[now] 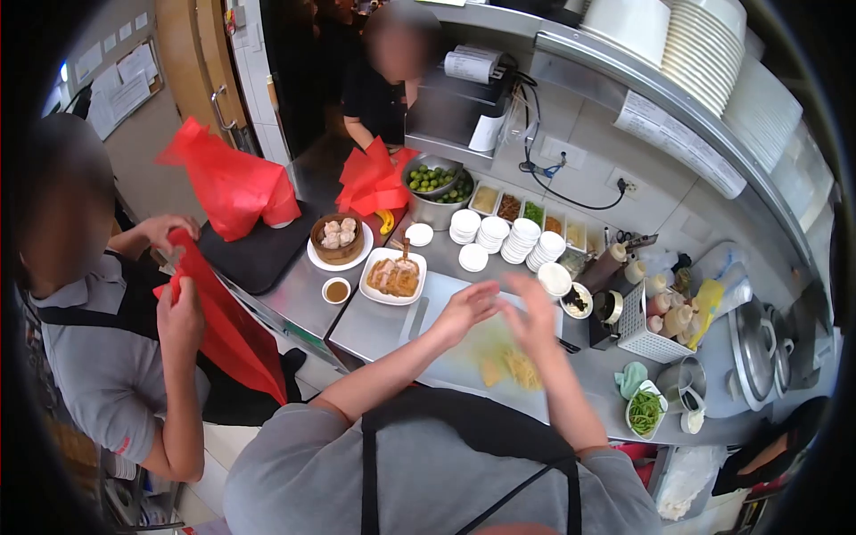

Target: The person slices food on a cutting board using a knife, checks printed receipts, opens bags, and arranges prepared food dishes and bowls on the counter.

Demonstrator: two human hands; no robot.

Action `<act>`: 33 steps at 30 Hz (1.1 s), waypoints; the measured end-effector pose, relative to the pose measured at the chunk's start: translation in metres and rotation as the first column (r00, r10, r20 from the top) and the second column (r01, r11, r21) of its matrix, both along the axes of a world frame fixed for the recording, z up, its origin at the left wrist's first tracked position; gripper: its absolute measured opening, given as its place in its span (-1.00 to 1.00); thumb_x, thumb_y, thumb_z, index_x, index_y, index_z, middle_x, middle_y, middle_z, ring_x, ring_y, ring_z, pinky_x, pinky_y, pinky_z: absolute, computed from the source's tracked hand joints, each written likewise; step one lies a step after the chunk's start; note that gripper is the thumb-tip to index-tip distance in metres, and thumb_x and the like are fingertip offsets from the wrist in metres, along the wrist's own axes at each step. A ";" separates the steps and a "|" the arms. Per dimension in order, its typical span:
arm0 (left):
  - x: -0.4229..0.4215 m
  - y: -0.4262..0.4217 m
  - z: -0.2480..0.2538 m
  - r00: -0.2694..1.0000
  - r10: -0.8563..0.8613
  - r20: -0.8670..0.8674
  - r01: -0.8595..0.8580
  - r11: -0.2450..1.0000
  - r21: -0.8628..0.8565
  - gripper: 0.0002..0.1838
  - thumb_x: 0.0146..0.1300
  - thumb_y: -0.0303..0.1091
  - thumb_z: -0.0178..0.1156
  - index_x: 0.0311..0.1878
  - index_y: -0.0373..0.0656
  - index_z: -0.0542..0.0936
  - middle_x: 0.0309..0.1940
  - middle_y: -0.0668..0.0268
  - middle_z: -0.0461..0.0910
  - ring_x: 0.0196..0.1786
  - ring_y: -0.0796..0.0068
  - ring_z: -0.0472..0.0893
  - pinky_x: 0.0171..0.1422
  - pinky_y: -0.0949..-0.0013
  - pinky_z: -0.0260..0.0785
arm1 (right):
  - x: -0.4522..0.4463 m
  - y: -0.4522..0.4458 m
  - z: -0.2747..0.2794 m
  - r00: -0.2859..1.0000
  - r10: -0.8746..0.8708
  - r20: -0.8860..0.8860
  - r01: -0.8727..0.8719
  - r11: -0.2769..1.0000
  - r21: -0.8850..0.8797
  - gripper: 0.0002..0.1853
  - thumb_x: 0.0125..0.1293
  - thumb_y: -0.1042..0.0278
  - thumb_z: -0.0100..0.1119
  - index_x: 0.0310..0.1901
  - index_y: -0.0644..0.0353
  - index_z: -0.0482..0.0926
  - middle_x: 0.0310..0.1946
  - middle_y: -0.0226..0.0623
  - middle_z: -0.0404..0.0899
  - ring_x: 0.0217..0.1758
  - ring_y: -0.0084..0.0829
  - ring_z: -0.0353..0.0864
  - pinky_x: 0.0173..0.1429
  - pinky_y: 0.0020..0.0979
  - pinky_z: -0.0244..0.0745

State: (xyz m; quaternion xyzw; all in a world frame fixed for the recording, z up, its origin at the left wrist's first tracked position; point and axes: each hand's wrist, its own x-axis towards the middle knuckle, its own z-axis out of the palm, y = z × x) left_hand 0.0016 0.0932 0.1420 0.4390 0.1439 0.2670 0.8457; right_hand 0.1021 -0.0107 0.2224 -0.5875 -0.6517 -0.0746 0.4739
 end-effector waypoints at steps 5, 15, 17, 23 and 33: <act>0.028 -0.022 0.017 0.960 -0.247 0.130 0.270 0.937 -0.219 -0.48 0.34 -0.01 -0.25 0.21 -0.14 0.26 0.18 0.14 0.28 0.22 0.29 0.30 0.28 0.14 0.12 | -0.006 0.008 -0.059 0.941 0.052 0.335 -0.098 0.988 0.120 -0.53 0.00 0.21 0.16 -0.01 0.16 0.43 0.11 -0.09 0.33 0.23 0.01 0.19 0.24 0.02 0.03; 0.035 -0.021 0.055 0.855 0.012 0.518 -0.508 -0.173 0.844 -0.35 0.10 -0.01 0.09 0.25 -0.03 0.24 0.30 0.02 0.07 0.36 0.02 0.02 0.33 -0.06 -0.12 | -0.001 0.017 0.028 0.094 0.301 -0.949 -0.562 0.803 0.199 -0.13 0.17 -0.46 -0.53 0.29 0.13 0.09 0.24 -0.17 0.17 0.28 -0.19 0.15 0.29 -0.15 0.03; 0.020 0.006 0.017 0.887 0.347 0.304 -0.190 -0.325 0.926 -0.44 0.05 -0.17 0.17 0.16 -0.04 0.34 0.23 0.04 0.17 0.30 0.04 0.13 0.29 -0.09 -0.04 | -0.006 0.012 0.045 0.102 0.358 -0.928 -0.535 0.806 0.252 -0.15 0.18 -0.44 -0.49 0.28 0.14 0.09 0.21 -0.16 0.20 0.28 -0.19 0.16 0.29 -0.15 0.04; -0.074 0.042 0.000 0.601 0.798 0.050 -0.254 0.131 0.958 -0.66 0.03 -0.40 0.21 -0.07 -0.21 0.50 0.07 0.07 0.37 0.15 0.09 0.34 0.22 0.22 0.16 | 0.014 0.041 0.102 0.631 0.455 -0.629 -0.449 0.875 0.182 -0.44 0.23 -0.02 -0.02 0.11 0.26 0.32 0.06 -0.16 0.38 0.18 -0.33 0.31 0.18 -0.25 0.20; -0.100 0.022 0.037 0.724 0.688 0.046 -0.388 0.352 0.852 -0.87 0.05 -0.50 0.17 -0.30 -0.28 0.58 -0.23 0.11 0.56 -0.12 0.20 0.55 -0.01 0.33 0.34 | 0.086 0.276 0.170 0.914 -0.341 -0.218 0.379 0.911 0.163 -0.45 -0.05 0.11 0.27 -0.05 0.22 0.38 -0.13 -0.03 0.46 -0.03 -0.03 0.40 0.07 -0.19 0.30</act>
